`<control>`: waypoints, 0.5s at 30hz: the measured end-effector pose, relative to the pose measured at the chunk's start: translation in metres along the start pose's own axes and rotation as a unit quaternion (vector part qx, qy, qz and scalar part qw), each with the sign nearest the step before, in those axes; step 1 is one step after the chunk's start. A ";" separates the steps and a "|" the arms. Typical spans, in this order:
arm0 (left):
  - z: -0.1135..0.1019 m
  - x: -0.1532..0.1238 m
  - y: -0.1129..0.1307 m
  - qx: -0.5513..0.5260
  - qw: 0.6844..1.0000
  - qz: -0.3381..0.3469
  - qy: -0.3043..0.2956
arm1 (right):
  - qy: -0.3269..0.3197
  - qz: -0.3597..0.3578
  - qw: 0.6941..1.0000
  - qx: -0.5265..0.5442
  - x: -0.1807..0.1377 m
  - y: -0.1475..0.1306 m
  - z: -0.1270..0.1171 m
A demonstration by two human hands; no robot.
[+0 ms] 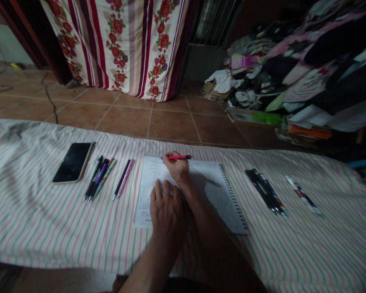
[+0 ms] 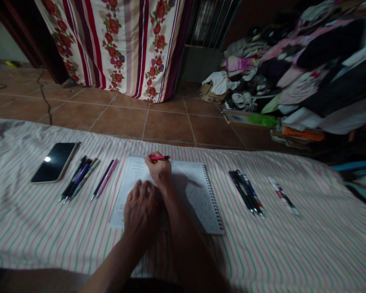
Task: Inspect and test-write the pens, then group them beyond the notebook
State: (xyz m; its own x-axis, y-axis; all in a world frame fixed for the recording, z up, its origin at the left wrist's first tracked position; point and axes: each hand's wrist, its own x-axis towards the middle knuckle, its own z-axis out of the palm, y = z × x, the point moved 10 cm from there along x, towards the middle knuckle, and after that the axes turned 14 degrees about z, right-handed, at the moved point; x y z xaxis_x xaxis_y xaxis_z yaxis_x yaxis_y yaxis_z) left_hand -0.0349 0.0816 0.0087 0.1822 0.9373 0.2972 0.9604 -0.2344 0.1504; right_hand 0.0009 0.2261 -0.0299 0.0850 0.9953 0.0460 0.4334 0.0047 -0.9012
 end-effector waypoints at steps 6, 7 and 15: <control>0.000 -0.001 -0.001 0.002 1.000 0.000 -0.004 | 0.002 0.005 1.000 -0.016 0.000 0.000 -0.001; 0.001 -0.001 -0.001 0.002 1.000 0.000 -0.006 | -0.001 0.005 1.000 -0.018 0.000 0.000 -0.001; 0.003 -0.001 -0.002 -0.008 1.000 -0.001 -0.005 | 0.004 -0.003 1.000 -0.028 -0.001 -0.005 -0.003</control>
State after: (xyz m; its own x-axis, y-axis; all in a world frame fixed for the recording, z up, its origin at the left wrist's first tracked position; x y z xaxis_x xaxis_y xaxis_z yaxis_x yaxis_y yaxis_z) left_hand -0.0359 0.0818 0.0052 0.1832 0.9403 0.2869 0.9571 -0.2372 0.1664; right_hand 0.0009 0.2243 -0.0238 0.0894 0.9944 0.0556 0.4841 0.0054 -0.8750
